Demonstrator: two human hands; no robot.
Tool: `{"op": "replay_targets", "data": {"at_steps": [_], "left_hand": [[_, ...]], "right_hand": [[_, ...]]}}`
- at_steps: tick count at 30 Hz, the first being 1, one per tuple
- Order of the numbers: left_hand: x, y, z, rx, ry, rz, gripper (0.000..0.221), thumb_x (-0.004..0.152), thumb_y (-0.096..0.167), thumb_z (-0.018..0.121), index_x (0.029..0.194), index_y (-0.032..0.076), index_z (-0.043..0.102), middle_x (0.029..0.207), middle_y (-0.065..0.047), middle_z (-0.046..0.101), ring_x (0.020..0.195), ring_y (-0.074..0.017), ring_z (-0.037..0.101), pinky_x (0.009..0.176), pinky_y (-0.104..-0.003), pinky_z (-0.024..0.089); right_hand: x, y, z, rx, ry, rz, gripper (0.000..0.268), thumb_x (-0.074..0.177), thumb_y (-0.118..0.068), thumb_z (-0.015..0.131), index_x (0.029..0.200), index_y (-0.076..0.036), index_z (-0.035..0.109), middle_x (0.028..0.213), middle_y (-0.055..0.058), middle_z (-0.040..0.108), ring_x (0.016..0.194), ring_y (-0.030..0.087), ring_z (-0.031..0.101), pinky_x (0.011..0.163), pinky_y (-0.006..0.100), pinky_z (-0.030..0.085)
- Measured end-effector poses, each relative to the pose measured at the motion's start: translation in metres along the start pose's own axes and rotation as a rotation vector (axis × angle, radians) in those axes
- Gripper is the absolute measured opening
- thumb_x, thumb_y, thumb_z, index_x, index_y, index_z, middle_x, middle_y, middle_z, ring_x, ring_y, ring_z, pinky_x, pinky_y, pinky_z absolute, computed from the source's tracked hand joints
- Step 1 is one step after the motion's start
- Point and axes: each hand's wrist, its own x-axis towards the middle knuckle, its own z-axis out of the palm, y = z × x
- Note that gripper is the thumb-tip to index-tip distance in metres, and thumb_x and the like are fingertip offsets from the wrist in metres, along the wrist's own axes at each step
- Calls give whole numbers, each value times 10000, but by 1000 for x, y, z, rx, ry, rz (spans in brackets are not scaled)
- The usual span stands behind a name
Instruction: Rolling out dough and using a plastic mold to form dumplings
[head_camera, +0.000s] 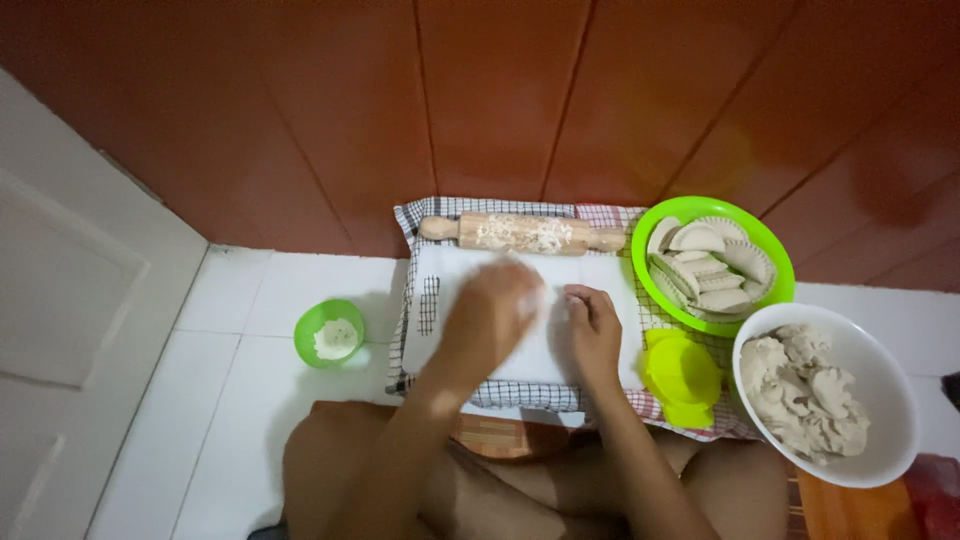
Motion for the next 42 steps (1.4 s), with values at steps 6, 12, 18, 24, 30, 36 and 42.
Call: {"op": "replay_targets", "data": {"at_steps": [6,12,18,24,30,36,42], "left_hand": [[-41,-33,39,116,-374,-220,444,1004,257,569,1416,92,581,1509,-178,514,1405,-370,464,1120,-556,380],[-23,0,5,31,-543,-317,555,1070,284,455,1565,44,386,1674,-215,273,1560,-384,215,1242,-622,52],[-26,-5,11,-43,-474,-373,651,1092,395,330,1611,10,258,1700,-234,160,1579,-385,124,1250,-599,-24],[4,-42,-21,250,290,-202,419,995,277,577,1333,34,631,1440,-171,548,1365,-380,471,1142,-602,256],[13,-108,30,361,-170,-354,690,1056,605,286,788,144,724,735,-57,720,741,-318,732,750,-504,532],[37,-114,25,274,-475,-499,780,1016,643,237,879,133,812,847,-117,768,856,-354,765,783,-501,551],[37,-94,42,235,-359,-511,694,1047,554,236,1045,76,739,1054,-158,729,1058,-406,700,921,-571,505]], "right_hand": [[2,-22,-14,102,48,94,268,979,-76,548,1227,-14,631,1028,138,621,883,231,594,748,354,549],[91,-44,1,-576,-172,-657,628,688,-98,829,1271,-21,607,1218,265,590,1150,510,579,980,594,457],[176,22,30,-804,-663,-503,719,787,-368,813,1414,-105,580,1293,233,632,1291,469,562,1138,555,392],[113,-48,-19,-633,-692,-708,761,690,-165,817,1396,-78,546,1140,186,627,1098,463,570,988,524,456],[60,-40,-31,-531,-765,-551,734,682,-128,851,1368,-108,589,1099,171,647,1032,427,580,953,488,467],[97,-21,-20,-647,-582,-303,536,871,-344,671,1309,-36,654,1028,265,714,1002,513,670,899,599,494],[128,16,20,-772,-452,-292,443,1061,-477,437,1276,-211,718,1126,117,700,1090,414,648,938,525,498]]}}
